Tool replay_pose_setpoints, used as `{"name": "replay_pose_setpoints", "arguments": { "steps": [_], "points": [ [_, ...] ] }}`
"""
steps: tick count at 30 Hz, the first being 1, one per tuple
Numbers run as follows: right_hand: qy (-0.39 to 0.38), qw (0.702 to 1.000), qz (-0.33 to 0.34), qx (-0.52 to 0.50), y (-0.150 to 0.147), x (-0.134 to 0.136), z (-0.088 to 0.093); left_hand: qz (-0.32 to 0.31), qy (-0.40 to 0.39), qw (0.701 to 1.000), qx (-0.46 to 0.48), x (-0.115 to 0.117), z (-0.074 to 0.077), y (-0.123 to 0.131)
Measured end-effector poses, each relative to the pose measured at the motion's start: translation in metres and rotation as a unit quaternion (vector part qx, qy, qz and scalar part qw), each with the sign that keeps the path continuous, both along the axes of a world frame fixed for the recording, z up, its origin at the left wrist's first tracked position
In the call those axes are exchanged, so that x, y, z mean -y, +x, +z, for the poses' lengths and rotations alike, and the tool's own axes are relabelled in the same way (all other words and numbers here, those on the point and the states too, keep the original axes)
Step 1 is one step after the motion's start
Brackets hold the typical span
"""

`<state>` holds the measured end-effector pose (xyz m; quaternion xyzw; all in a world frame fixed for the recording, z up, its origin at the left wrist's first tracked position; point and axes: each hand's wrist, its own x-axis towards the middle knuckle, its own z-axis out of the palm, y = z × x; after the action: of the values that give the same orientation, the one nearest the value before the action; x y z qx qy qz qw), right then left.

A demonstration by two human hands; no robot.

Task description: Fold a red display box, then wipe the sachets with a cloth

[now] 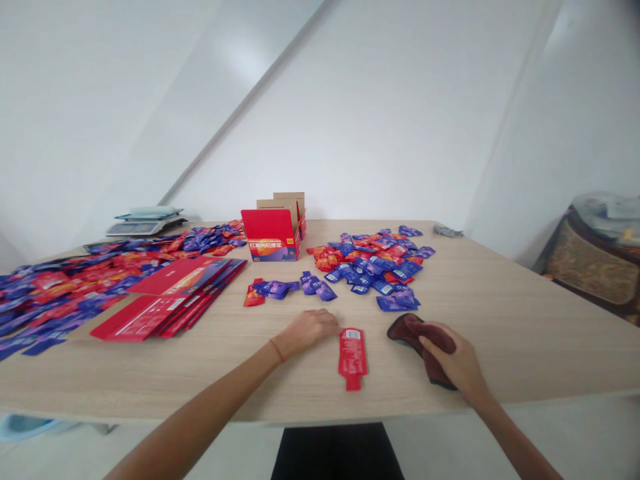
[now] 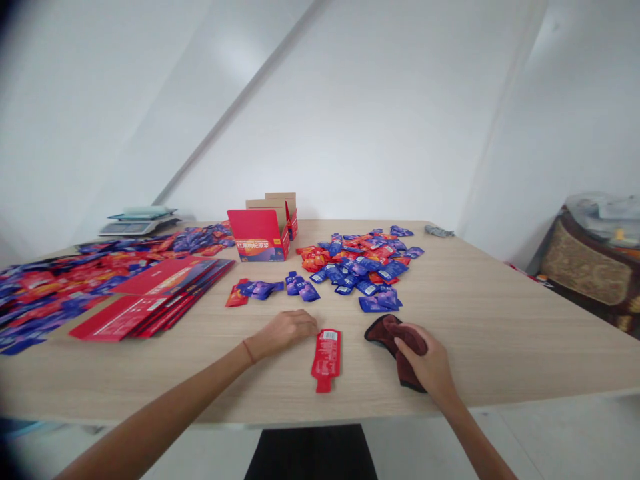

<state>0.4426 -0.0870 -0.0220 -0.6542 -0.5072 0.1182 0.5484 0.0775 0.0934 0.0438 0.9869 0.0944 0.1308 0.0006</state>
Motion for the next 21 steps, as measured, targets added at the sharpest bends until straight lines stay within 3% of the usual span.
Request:
{"name": "replay_pose_setpoints", "arguments": {
  "steps": [3, 7, 11, 13, 17, 21],
  "points": [
    [0.003, 1.000, 0.001, -0.002, 0.000, 0.000, 0.001, 0.046, 0.012, 0.999, 0.015, 0.021, 0.008, -0.001],
    [0.008, 1.000, -0.006, 0.001, -0.002, 0.001, 0.003, 0.102, -0.041, 0.992, 0.065, 0.074, 0.017, -0.005],
    [0.003, 1.000, -0.003, 0.007, -0.002, 0.001, 0.002, 0.073, -0.103, 0.988, 0.089, 0.136, 0.011, -0.014],
    [0.000, 1.000, -0.003, 0.015, -0.002, 0.000, 0.002, 0.072, -0.094, 0.990, 0.077, 0.156, 0.003, -0.018],
    [-0.009, 0.998, -0.016, 0.062, -0.004, -0.001, 0.003, 0.075, -0.055, 0.994, 0.050, 0.168, -0.008, -0.022],
    [-0.037, 0.983, -0.043, 0.174, -0.012, -0.001, 0.007, 0.066, -0.049, 0.996, 0.036, 0.164, -0.005, -0.022]
  ]
}}
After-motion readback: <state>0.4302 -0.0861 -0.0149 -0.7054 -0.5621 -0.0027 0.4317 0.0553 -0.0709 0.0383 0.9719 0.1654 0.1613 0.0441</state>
